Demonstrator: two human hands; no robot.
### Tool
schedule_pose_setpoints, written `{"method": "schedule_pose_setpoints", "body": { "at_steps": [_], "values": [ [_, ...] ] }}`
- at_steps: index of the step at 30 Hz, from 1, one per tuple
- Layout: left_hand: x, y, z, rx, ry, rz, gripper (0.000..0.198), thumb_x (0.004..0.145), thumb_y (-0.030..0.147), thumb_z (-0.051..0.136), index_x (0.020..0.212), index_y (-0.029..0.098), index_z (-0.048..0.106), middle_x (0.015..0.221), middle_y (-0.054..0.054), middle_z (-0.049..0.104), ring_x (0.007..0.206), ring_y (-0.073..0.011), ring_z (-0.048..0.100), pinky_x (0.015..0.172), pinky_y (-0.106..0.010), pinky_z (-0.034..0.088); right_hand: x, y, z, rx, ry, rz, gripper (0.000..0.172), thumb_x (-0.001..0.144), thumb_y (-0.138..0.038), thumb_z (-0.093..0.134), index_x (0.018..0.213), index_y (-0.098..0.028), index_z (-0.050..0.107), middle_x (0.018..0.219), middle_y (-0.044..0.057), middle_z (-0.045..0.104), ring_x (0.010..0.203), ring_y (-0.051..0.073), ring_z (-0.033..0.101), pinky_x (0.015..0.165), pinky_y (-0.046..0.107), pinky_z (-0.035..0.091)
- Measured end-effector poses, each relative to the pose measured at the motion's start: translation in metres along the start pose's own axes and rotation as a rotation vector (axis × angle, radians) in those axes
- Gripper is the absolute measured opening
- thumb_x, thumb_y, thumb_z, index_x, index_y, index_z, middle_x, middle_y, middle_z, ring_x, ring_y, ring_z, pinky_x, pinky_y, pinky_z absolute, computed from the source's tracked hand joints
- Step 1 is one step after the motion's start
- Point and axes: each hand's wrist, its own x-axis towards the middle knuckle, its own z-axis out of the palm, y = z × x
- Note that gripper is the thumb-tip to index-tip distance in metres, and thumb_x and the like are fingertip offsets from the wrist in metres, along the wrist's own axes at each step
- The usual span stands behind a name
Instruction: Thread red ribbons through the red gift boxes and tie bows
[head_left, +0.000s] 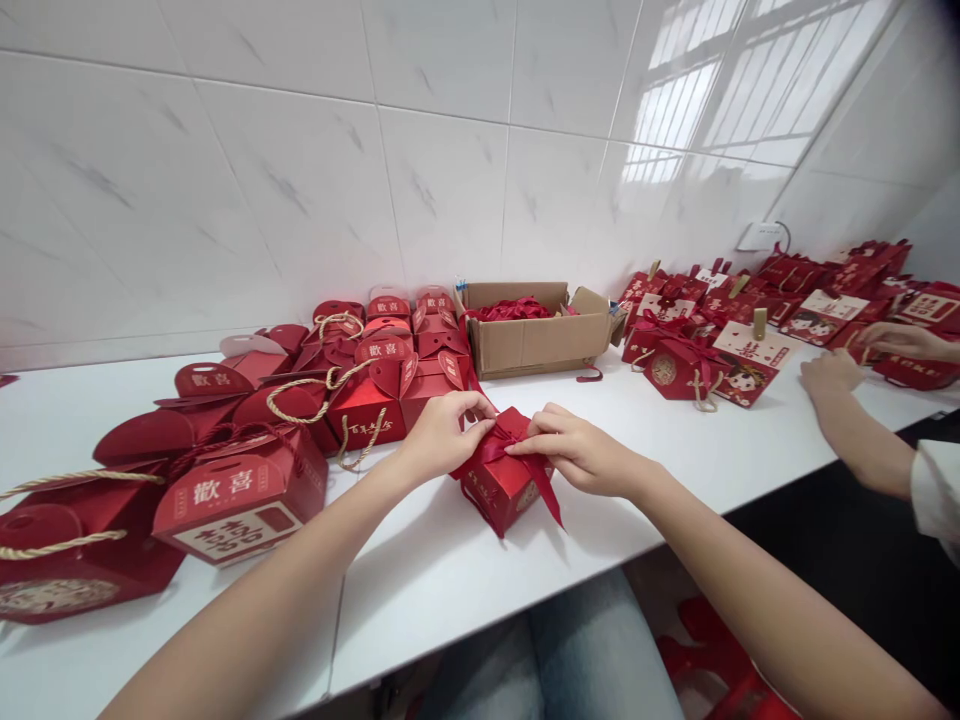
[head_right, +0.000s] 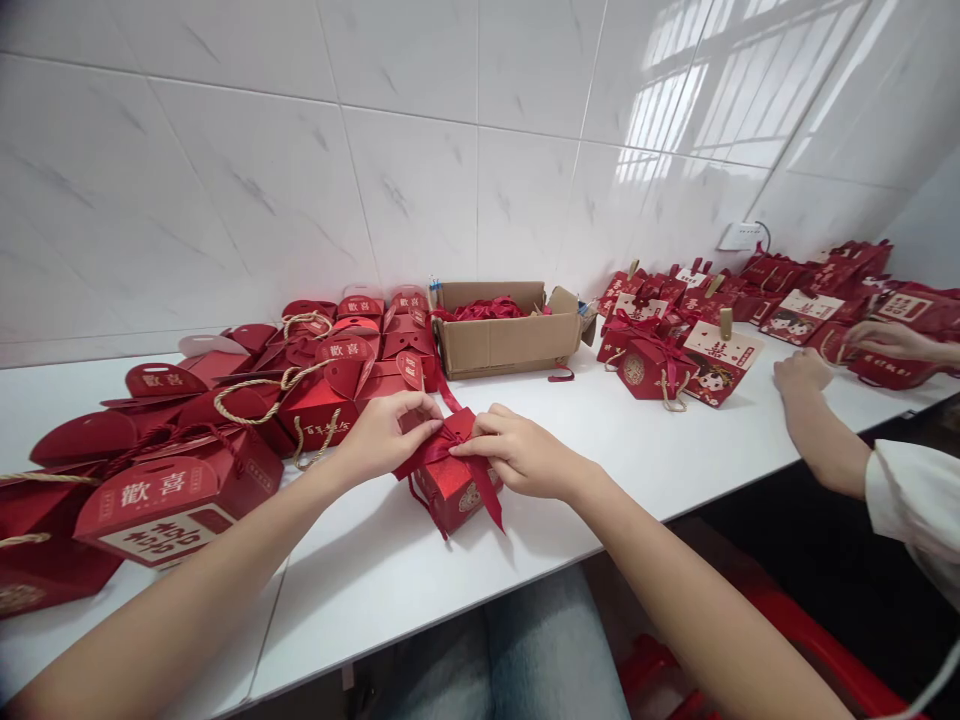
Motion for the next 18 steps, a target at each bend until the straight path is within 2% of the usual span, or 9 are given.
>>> {"method": "schedule_pose_setpoints", "body": {
  "at_steps": [4,8,11,14,18],
  "values": [
    [0.0007,-0.0037,0.0012,0.009,-0.063,0.056,0.015,0.082,0.02,0.05,0.086,0.019,0.064,0.091,-0.005,0.068,0.089,-0.0194,0.06,0.083,-0.034,0.046,-0.0038,-0.0014,0.0027,0.045,0.105,0.042,0.044,0.081,-0.002,0.041,0.117,-0.022,0.057,0.088,0.007,0.058,0.082,0.019,0.05,0.071,0.034,0.047],
    [-0.0007,-0.0042,0.0033,-0.014,-0.082,0.093,0.009,0.081,0.023,0.053,0.082,0.018,0.061,0.086,-0.005,0.063,0.083,-0.0184,0.058,0.08,-0.033,0.047,-0.0039,-0.0034,0.0049,0.09,0.239,0.17,0.033,0.081,-0.009,0.05,0.112,-0.02,0.055,0.09,0.006,0.06,0.08,0.017,0.053,0.07,0.032,0.047],
    [-0.0015,-0.0042,0.0034,-0.085,-0.068,0.085,0.006,0.08,0.023,0.056,0.082,0.018,0.056,0.087,-0.004,0.06,0.082,-0.0172,0.057,0.079,-0.032,0.048,-0.0023,-0.0042,0.0043,0.106,0.255,0.265,0.02,0.079,-0.01,0.055,0.097,-0.019,0.058,0.086,0.005,0.06,0.076,0.015,0.052,0.066,0.028,0.045],
    [-0.0018,-0.0049,0.0027,-0.06,-0.08,0.074,0.011,0.081,0.028,0.057,0.079,0.018,0.053,0.088,-0.004,0.056,0.087,-0.0184,0.054,0.082,-0.034,0.046,-0.0014,-0.0036,0.003,0.131,0.259,0.358,0.006,0.078,-0.014,0.058,0.082,-0.018,0.06,0.079,0.003,0.057,0.069,0.013,0.051,0.061,0.026,0.044],
    [-0.0023,-0.0054,0.0026,-0.005,-0.16,0.078,0.017,0.085,0.035,0.052,0.082,0.02,0.057,0.098,-0.006,0.054,0.098,-0.0216,0.048,0.091,-0.039,0.041,-0.0013,-0.0016,0.0024,0.244,0.226,0.41,0.004,0.079,-0.018,0.06,0.081,-0.018,0.064,0.079,0.003,0.058,0.066,0.012,0.05,0.057,0.024,0.041]
  ]
}}
